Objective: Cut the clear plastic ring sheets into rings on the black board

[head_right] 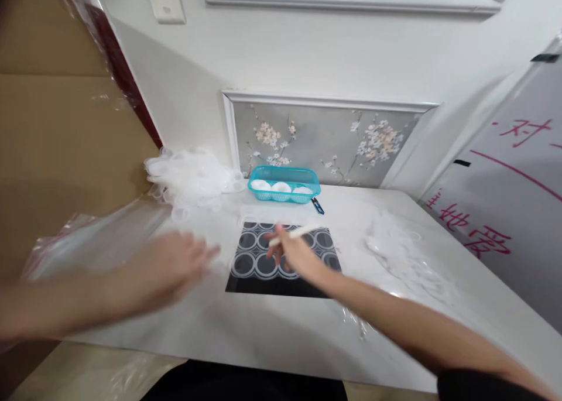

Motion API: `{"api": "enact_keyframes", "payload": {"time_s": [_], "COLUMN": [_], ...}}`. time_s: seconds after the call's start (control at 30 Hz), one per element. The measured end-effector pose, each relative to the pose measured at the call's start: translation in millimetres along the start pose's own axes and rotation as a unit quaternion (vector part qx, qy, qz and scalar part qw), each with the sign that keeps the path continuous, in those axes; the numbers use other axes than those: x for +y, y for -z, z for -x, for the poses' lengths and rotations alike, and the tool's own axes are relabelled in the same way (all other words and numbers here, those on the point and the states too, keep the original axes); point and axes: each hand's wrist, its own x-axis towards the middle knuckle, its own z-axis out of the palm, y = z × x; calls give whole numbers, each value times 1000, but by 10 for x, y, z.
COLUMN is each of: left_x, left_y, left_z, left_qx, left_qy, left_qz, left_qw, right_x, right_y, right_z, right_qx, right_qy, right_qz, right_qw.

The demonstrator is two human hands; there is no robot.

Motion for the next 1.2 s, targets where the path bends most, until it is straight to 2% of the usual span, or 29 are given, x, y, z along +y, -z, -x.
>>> {"api": "enact_keyframes", "payload": {"time_s": [0.07,0.13,0.17,0.27,0.37,0.47,0.6,1.0,1.07,1.2], "left_x": [212,343,370,335,266,244,242,226,224,218], "left_y": [-292,-585,-720,-1046,-1240,-1323,-1364,-1422,-1431,-1436], "left_z": [111,185,201,180,123,101,125,131,134,127], "left_qx": [-18,2,24,77,107,116,98,81,67,6], "left_qy": [-55,-63,-56,-53,-57,-57,-50,-38,-37,-27], "left_qz": [9,25,31,18,0,3,25,59,66,110], "left_qw": [998,998,998,995,993,992,994,994,995,994], "right_x": [-3,10,22,65,85,67,32,15,11,30], "right_y": [-235,-461,-557,-746,-789,-758,-722,-707,-700,-713], "right_z": [52,109,131,173,193,191,176,180,201,302], "right_qx": [-47,-53,-47,-42,-69,-98,-114,-124,-121,-101], "right_qy": [-106,-201,-224,-236,-224,-205,-165,-163,-127,14], "right_qz": [-144,-254,-276,-288,-273,-225,-168,-128,-103,15], "right_qw": [983,945,933,927,933,947,965,970,979,995]}}
